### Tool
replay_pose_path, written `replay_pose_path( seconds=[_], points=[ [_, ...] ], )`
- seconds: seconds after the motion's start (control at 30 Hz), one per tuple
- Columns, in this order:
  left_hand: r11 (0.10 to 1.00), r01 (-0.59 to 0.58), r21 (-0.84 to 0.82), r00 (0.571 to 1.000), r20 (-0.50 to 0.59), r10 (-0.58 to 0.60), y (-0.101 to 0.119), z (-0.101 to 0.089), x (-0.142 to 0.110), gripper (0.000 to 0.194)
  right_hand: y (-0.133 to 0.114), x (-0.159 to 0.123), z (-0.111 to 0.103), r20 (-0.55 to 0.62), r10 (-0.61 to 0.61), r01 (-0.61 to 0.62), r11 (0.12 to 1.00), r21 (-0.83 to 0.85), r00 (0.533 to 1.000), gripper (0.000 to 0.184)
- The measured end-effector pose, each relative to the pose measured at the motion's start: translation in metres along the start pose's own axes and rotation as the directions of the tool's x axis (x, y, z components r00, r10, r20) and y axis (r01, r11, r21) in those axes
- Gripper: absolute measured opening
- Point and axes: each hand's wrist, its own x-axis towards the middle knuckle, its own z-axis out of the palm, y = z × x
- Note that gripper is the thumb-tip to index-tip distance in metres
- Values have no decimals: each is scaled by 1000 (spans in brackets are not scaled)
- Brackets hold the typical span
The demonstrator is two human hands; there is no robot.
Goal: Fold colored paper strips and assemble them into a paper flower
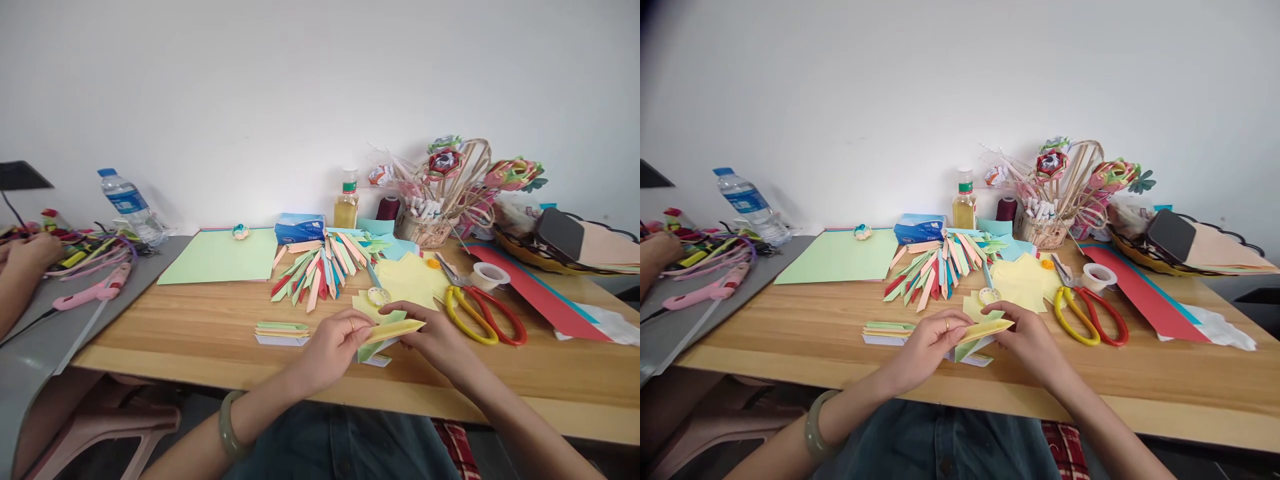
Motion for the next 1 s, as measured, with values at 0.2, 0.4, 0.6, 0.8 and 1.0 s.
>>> replay_pose_path(
  seconds=[0.2, 0.4, 0.6, 0.8, 1.0],
  points=[
    [999, 27, -19, 989, -146, -29, -1, -6, 3, 26, 18, 7, -8, -45, -103, 85, 952, -294, 994, 34],
    [996, -27, 90, 985, -169, 42, -6, -9, 4, 26, 39, 17, -26, -173, -344, 133, 706, -696, 923, 36],
    [972, -104, 210, 986, -107, 128, -3, -9, 3, 26, 33, 18, -25, -90, -570, 383, 652, -654, 817, 31],
    [914, -180, 365, 981, 1, 192, 2, -15, 3, 28, 4, -2, -20, -212, -548, 412, 786, -460, 809, 26],
    [858, -254, 446, 967, 120, 223, 5, -17, 6, 30, -4, -6, -7, 37, -579, 511, 687, -517, 815, 25]
  ],
)
